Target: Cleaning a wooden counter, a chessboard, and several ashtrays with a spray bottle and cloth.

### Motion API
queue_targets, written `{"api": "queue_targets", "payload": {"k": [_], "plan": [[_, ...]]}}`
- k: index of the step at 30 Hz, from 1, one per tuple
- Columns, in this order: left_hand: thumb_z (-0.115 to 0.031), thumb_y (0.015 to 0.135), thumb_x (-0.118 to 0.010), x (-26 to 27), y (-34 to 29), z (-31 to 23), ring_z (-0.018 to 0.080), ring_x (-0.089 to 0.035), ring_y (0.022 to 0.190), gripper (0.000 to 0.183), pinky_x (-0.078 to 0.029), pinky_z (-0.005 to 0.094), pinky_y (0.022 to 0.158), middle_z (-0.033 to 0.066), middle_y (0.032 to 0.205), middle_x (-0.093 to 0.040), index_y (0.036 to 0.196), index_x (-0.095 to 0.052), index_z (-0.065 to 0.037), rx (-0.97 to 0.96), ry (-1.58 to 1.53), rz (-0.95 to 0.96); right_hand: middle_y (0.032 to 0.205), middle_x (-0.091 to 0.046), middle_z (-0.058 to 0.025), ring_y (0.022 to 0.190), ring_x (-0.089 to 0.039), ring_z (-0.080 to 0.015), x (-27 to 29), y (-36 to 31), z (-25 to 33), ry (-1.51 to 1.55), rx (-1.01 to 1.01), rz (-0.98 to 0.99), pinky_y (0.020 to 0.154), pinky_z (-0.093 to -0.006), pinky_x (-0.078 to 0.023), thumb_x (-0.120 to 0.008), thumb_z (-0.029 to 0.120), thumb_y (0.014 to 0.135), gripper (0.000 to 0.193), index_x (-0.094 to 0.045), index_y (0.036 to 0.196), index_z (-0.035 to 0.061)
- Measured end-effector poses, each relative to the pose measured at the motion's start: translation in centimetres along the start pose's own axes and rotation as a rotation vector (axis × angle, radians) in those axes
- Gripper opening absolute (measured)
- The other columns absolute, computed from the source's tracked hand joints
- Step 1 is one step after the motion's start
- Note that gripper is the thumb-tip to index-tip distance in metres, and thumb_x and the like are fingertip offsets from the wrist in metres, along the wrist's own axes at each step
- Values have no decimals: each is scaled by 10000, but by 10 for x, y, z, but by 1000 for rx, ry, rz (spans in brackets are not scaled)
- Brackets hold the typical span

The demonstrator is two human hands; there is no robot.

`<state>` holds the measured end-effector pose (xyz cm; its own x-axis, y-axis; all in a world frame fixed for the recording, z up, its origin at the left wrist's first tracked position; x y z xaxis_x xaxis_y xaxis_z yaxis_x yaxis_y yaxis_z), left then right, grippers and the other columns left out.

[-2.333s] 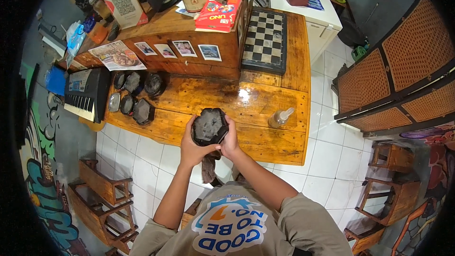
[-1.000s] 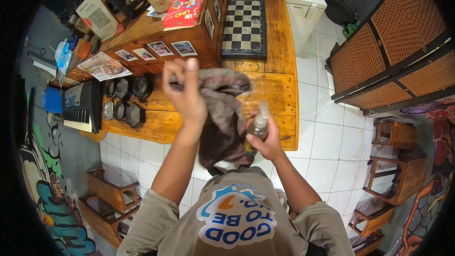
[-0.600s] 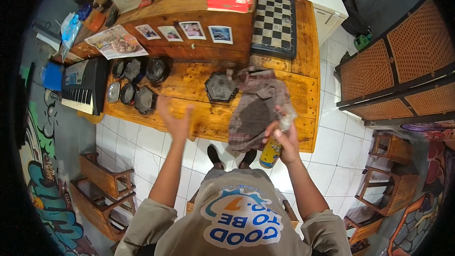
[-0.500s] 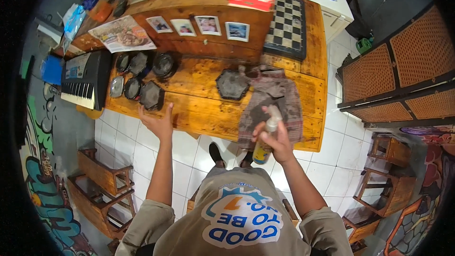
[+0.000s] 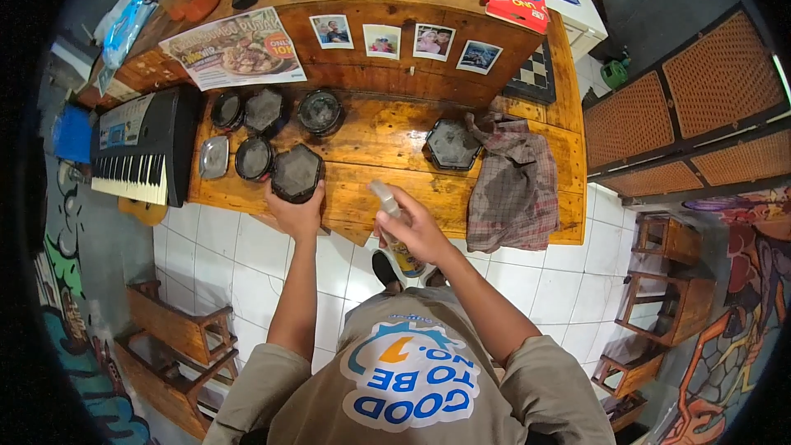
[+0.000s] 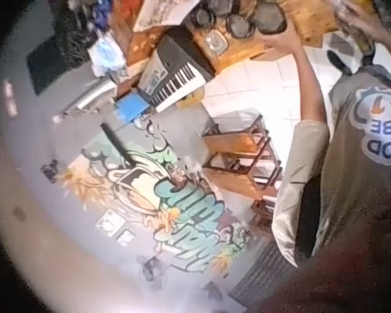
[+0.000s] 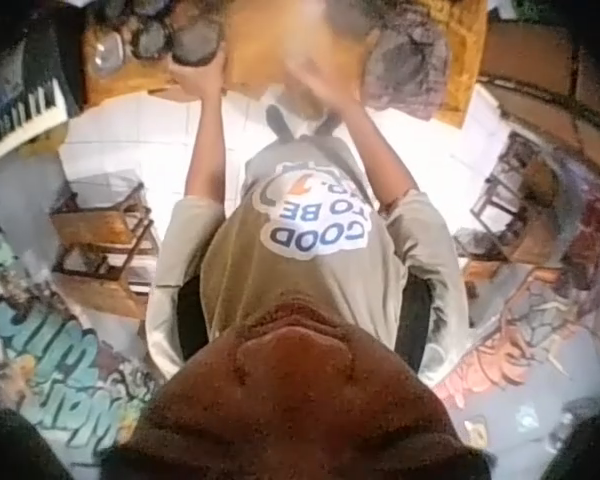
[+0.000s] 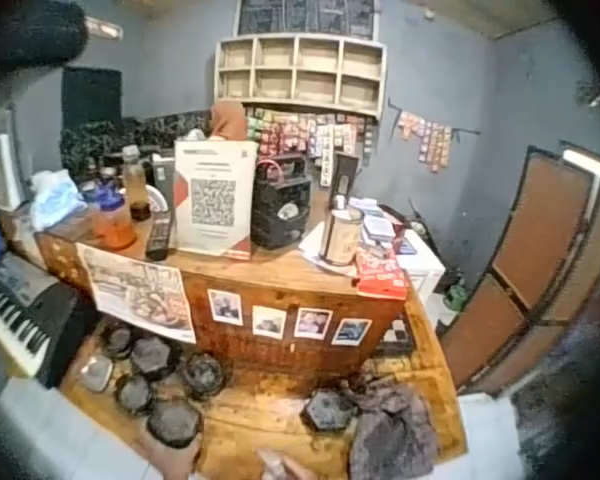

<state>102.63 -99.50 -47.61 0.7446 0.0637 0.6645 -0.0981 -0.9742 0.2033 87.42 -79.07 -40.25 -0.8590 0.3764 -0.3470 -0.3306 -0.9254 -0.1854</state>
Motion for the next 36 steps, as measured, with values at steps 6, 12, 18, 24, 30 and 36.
{"api": "queue_targets", "payload": {"k": [6, 12, 18, 24, 30, 36], "plan": [[-250, 714, -838, -9, -18, -15, 270, -513, 1183, 844, -395, 393, 1036, 159, 1282, -517, 1364, -370, 16, 95, -674, 329, 802, -593, -55, 706, -592, -141, -15, -9, 11, -43, -43, -31, 667, -310, -491, -557, 276, 1007, 492, -427, 1417, 39], [-240, 859, -658, -34, -57, -82, 206, -581, 1091, 577, -442, 340, 996, 106, 1204, -584, 1337, -445, 2, 427, -1285, 777, 857, -608, -36, 718, -594, -106, -8, -30, 33, 74, -116, -51, 623, -274, -491, -620, 267, 982, 501, -459, 1403, 48], [-419, 899, -563, -62, -108, -123, 216, -616, 1085, 495, -476, 368, 981, 113, 1154, -640, 1223, -565, -45, 579, -1281, 1079, 875, -604, -28, 739, -597, -103, 16, -48, 54, 45, -69, -145, 626, -269, -502, -630, 279, 976, 323, -542, 1192, 56], [-581, 908, -497, -79, -151, -161, 277, -623, 1108, 636, -510, 412, 974, 152, 1186, -630, 1246, -550, -45, 776, -1263, 1164, 914, -605, -46, 823, -596, -108, 59, -79, 69, 82, -31, -289, 632, -279, -523, -624, 269, 979, 296, -545, 1154, 44], [-579, 918, -490, -101, -183, -191, 286, -625, 1110, 668, -501, 405, 1014, 168, 1222, -614, 1279, -517, -17, 767, -1229, 1238, 903, -612, -70, 745, -620, -152, 100, -106, 92, 95, 20, -241, 651, -312, -529, -587, 253, 987, 311, -524, 1210, 46], [-445, 900, -594, -120, -213, -214, 267, -561, 1214, 647, -477, 414, 1049, 161, 1287, -559, 1340, -447, 6, 748, -1227, 1160, 947, -622, -64, 875, -608, -143, 203, -133, 96, 18, 213, -516, 733, -322, -520, -615, 287, 976, 456, -451, 1334, 56]]}}
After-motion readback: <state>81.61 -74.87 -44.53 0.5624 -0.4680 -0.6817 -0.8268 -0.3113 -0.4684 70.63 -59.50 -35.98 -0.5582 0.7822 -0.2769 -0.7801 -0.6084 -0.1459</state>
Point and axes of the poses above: each hand's wrist, its own y-axis towards the middle knuckle, its own x-axis out of the back of the hand, z = x × y, the point moved 7 cm from there along y, towards the middle knuckle
